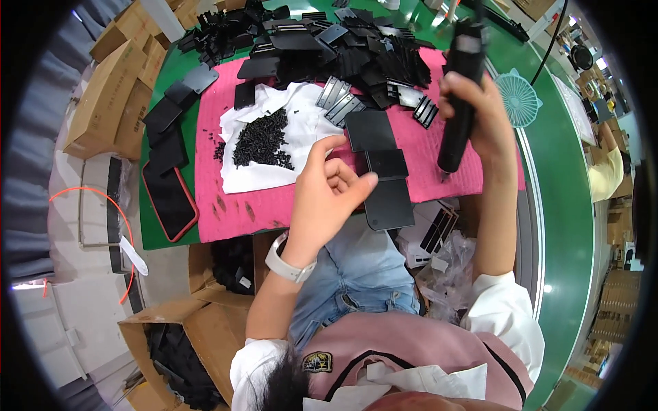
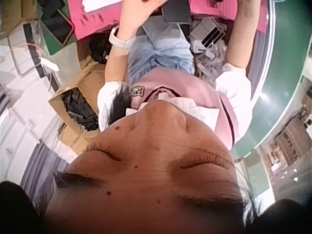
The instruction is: Assembling small black plastic components using an electric screwdriver and screws at a workbench.
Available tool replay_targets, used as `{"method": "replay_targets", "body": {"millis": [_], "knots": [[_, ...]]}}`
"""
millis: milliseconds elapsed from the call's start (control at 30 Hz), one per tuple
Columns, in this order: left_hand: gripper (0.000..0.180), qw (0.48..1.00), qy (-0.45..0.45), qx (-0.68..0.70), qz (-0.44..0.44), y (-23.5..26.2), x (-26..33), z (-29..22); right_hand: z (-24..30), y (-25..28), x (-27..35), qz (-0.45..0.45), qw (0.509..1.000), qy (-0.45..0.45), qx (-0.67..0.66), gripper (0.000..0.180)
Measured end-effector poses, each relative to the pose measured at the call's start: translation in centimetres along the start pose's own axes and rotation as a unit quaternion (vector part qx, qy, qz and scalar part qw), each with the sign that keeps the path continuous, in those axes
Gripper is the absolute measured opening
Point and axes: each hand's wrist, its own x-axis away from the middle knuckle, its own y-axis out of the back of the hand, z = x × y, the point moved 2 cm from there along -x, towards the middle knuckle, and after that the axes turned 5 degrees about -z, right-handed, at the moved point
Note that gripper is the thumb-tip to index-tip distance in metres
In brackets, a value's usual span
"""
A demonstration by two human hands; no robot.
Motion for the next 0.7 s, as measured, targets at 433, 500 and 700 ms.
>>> {"method": "replay_targets", "body": {"millis": [433,500,700], "knots": [[0.034,0.975,-0.062,0.168,-0.132,-0.7,4.1,-1.2,3.0,-6.0,5.3,0.129,0.715,0.387,0.567,0.058],[0.026,0.978,-0.129,0.105,-0.123,0.4,4.5,-1.7,3.9,-7.8,6.7,0.295,0.718,0.403,0.486,0.057],[0.012,0.961,-0.242,-0.012,-0.131,3.6,6.6,-4.2,3.9,-10.4,7.0,0.458,0.676,0.301,0.492,0.045]]}}
